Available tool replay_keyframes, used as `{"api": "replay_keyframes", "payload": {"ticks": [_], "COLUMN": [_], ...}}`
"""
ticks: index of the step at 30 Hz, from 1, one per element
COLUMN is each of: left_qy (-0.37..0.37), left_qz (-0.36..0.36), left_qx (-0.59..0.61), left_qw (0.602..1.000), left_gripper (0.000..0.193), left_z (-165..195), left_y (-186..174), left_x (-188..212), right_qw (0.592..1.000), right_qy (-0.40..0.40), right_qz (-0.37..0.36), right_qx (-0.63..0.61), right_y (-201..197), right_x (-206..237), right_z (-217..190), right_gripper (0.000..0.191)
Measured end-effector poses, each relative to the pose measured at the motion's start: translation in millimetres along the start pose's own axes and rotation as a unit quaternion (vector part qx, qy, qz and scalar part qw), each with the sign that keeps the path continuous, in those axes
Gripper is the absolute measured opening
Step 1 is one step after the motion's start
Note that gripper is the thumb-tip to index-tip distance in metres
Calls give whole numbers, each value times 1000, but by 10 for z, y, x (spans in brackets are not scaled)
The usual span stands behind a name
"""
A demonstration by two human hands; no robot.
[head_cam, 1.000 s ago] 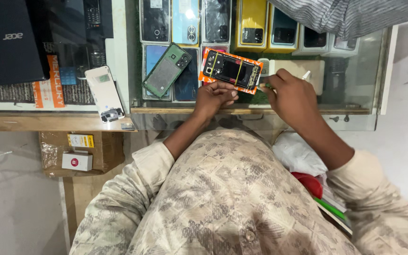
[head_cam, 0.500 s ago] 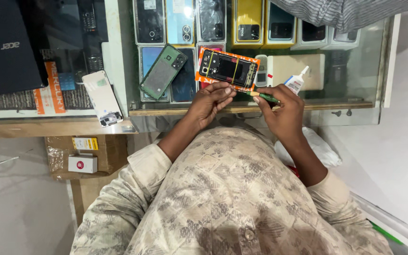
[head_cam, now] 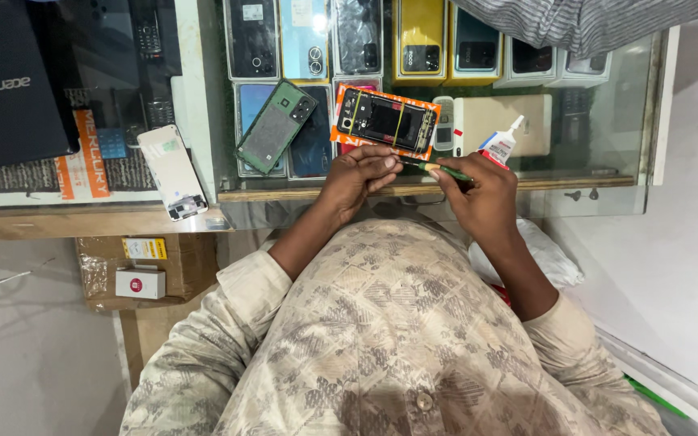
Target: The person disassembles a smartphone, removes the back cover, and uses a screwdriver to loosen screws on the internal frame. They then apply adhesive from a tube to the phone's edge and reposition the back cover. The person handles multiple phone parts and tools on a glass display counter.
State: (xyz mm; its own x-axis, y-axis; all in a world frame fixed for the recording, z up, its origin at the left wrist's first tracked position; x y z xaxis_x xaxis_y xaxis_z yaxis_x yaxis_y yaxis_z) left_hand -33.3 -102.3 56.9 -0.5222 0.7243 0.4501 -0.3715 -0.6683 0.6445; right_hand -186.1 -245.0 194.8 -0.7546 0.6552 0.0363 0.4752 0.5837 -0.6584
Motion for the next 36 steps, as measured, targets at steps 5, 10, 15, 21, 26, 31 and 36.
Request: {"api": "replay_keyframes", "payload": {"ticks": [5,10,15,21,26,31,36], "left_qy": [12,9,9,28,33,39,37], "left_qz": [-3,-14,-21,-29,-19,-36,-27], "left_qx": [-18,-52,-63,-103,-115,-105,-105], "left_qw": [1000,998,998,994,993,993,993], "left_gripper": [22,21,19,14,14,15,16], "left_z": [1,-33,-40,-42,-79,-90,-71], "left_y": [-1,-12,3,-10,-101,-199,-246], "left_x": [28,14,-8,-59,-148,-249,-311], "right_qw": [998,999,1000,999,999,999,996], "right_qy": [-68,-36,-13,-12,9,-11,90], "right_qz": [0,-21,-20,28,39,34,-2], "right_qx": [-2,5,16,13,-1,-8,-13], "right_y": [-37,-84,-86,11,158,178,258], "right_x": [-16,-20,-7,63,79,-19,-117], "right_z": [-12,-15,-4,60,122,142,174], "right_gripper": [19,21,17,18,19,21,18]}}
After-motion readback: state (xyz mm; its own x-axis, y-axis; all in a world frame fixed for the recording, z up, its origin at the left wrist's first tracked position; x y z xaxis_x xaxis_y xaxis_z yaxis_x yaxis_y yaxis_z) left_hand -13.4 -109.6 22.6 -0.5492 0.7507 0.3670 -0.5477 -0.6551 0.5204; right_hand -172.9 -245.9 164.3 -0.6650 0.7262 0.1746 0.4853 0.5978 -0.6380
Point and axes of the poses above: each hand's wrist, its own x-axis away from the middle knuckle, its own y-axis out of the palm, z = x × y, the point moved 1 cm from there along -x, towards the middle knuckle, and after that the axes turned 11 degrees about y, right-handed, at the moved point
